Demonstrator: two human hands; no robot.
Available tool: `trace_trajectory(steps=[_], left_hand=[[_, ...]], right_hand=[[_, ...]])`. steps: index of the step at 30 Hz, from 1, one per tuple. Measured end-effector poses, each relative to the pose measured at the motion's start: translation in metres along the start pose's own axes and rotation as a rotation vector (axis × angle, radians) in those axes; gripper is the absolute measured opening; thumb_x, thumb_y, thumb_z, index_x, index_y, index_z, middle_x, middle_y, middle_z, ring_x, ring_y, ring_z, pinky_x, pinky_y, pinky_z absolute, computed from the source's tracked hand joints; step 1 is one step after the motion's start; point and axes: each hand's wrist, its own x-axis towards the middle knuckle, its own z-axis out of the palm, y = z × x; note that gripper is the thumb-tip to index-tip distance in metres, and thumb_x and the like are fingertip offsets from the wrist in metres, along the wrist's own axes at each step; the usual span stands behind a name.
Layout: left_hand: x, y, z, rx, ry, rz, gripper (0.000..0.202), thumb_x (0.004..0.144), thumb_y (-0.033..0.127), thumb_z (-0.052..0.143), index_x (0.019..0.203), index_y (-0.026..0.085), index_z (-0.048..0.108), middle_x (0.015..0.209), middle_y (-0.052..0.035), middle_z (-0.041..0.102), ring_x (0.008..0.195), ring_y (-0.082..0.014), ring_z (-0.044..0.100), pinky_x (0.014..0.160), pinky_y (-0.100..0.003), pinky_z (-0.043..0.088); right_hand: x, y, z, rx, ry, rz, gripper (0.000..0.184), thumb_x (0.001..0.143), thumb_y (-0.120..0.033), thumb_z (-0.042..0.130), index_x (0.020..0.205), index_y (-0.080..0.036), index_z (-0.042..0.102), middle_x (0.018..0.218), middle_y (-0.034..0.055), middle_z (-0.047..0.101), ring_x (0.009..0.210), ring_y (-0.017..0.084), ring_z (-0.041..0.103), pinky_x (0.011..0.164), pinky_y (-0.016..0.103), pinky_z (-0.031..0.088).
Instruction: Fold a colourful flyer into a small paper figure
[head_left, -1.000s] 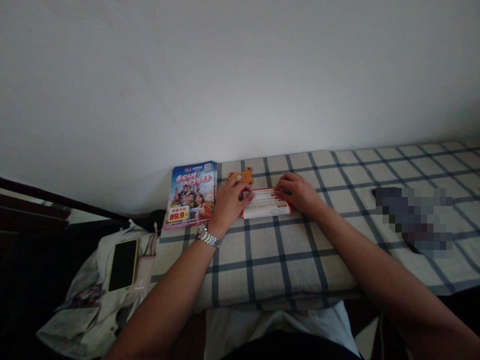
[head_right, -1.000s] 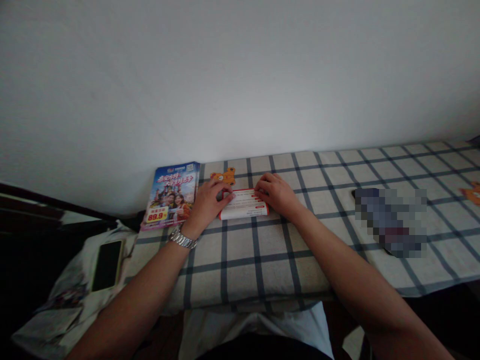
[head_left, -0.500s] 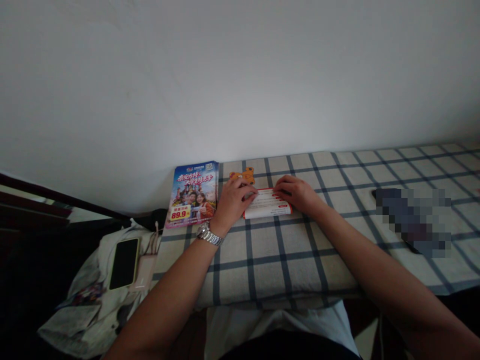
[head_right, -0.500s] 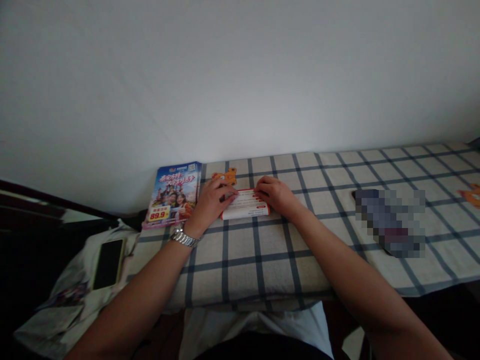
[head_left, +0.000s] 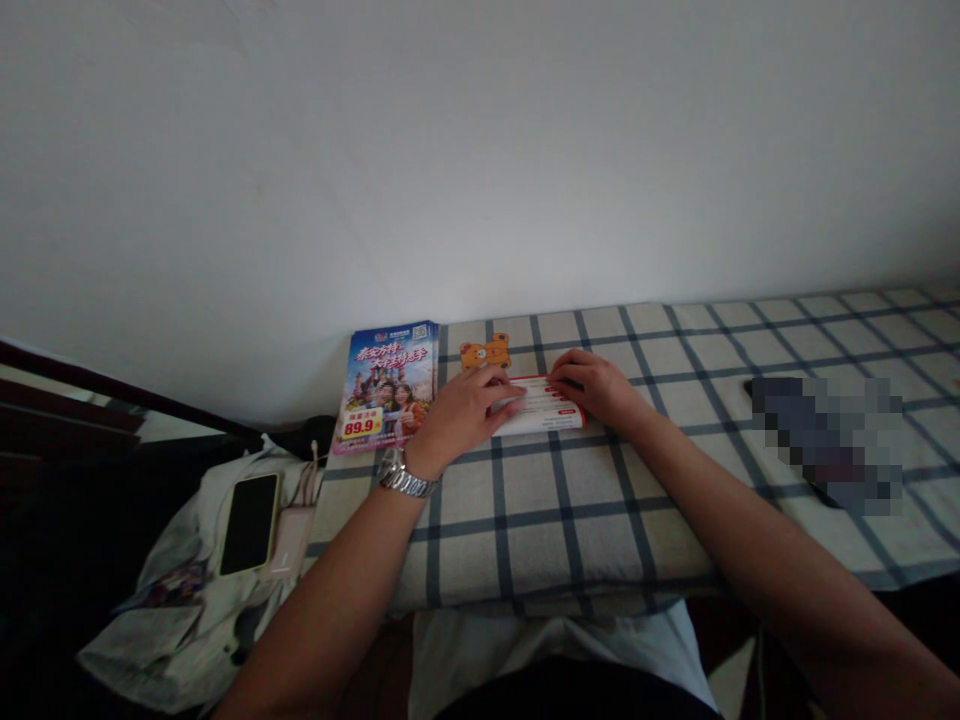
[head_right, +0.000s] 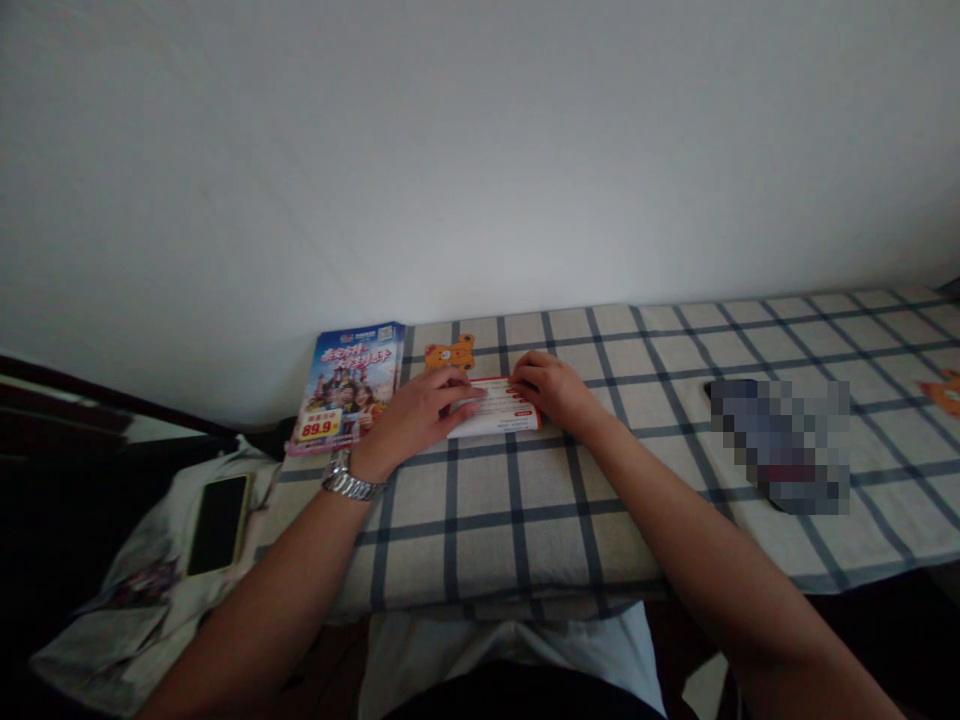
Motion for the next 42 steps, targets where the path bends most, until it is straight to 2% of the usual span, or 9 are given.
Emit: trace_trajectory(steps=[6,15,21,24,28,31,37,42], left_hand=[[-0.006,0.007,0.000,0.054,-0.018,-0.002,0.030,0.101,0.039,0.070,0.129,0.028,0.072,0.133,-0.0069,0.062,0.125,-0.0276,0.060,0.111,-0.048,0.052],[-0.007,0.005,0.006,0.056,-0.013,-0.002,0.031,0.098,0.036,0.075,0.128,0.027,0.071,0.133,-0.0073,0.061,0.124,-0.0291,0.060,0.110,-0.049,0.052],[-0.007,0.004,0.008,0.062,-0.008,-0.001,0.033,0.098,0.036,0.074,0.130,0.027,0.069,0.136,-0.0067,0.061,0.126,-0.0295,0.059,0.112,-0.051,0.051],[-0.007,0.005,0.008,0.063,-0.009,0.001,0.033,0.098,0.036,0.074,0.130,0.027,0.069,0.136,-0.0066,0.061,0.126,-0.0291,0.059,0.112,-0.051,0.051],[-0.007,0.004,0.009,0.066,-0.001,-0.006,0.033,0.098,0.036,0.075,0.129,0.027,0.069,0.137,-0.0065,0.060,0.127,-0.0292,0.058,0.112,-0.051,0.050],[-0.007,0.004,0.010,0.069,0.002,-0.004,0.035,0.098,0.036,0.075,0.130,0.027,0.068,0.138,-0.0067,0.060,0.127,-0.0292,0.058,0.113,-0.051,0.050],[-0.007,0.004,0.010,0.064,0.001,-0.004,0.035,0.099,0.037,0.074,0.132,0.028,0.067,0.138,-0.0069,0.059,0.128,-0.0294,0.057,0.112,-0.052,0.049],[-0.008,0.005,0.011,0.065,-0.003,-0.010,0.035,0.100,0.037,0.072,0.133,0.027,0.065,0.139,-0.0077,0.058,0.128,-0.0297,0.056,0.112,-0.051,0.049]], right_hand=[[0.000,-0.001,0.000,0.009,0.012,-0.013,0.014,0.099,-0.018,0.066,0.098,-0.020,0.079,0.107,0.0100,0.074,0.093,0.024,0.072,0.087,0.039,0.059],[0.000,0.003,0.004,0.009,0.030,-0.013,0.016,0.099,-0.019,0.064,0.099,-0.021,0.080,0.107,0.0099,0.074,0.093,0.024,0.071,0.087,0.039,0.060],[-0.002,0.002,-0.004,0.025,-0.049,-0.077,0.019,0.101,-0.027,0.064,0.105,-0.021,0.082,0.110,0.0112,0.071,0.098,0.024,0.070,0.090,0.042,0.061],[-0.007,0.002,-0.009,0.029,-0.092,-0.109,0.025,0.099,-0.038,0.070,0.114,-0.022,0.081,0.119,0.0129,0.069,0.107,0.027,0.070,0.096,0.046,0.061],[-0.012,0.000,-0.011,0.020,-0.105,-0.108,0.046,0.085,-0.047,0.085,0.123,-0.021,0.079,0.126,0.0150,0.067,0.115,0.032,0.068,0.102,0.052,0.060],[-0.014,-0.002,-0.011,0.027,-0.108,-0.095,0.054,0.081,-0.047,0.089,0.127,-0.022,0.078,0.129,0.0152,0.066,0.117,0.033,0.068,0.104,0.053,0.059],[-0.016,-0.003,-0.011,-0.010,-0.125,-0.104,0.061,0.080,-0.048,0.090,0.132,-0.020,0.075,0.131,0.0165,0.064,0.120,0.035,0.066,0.107,0.055,0.058],[-0.017,-0.003,-0.009,-0.039,-0.111,-0.120,0.063,0.078,-0.047,0.091,0.133,-0.023,0.074,0.130,0.0151,0.065,0.119,0.036,0.066,0.105,0.056,0.058]])
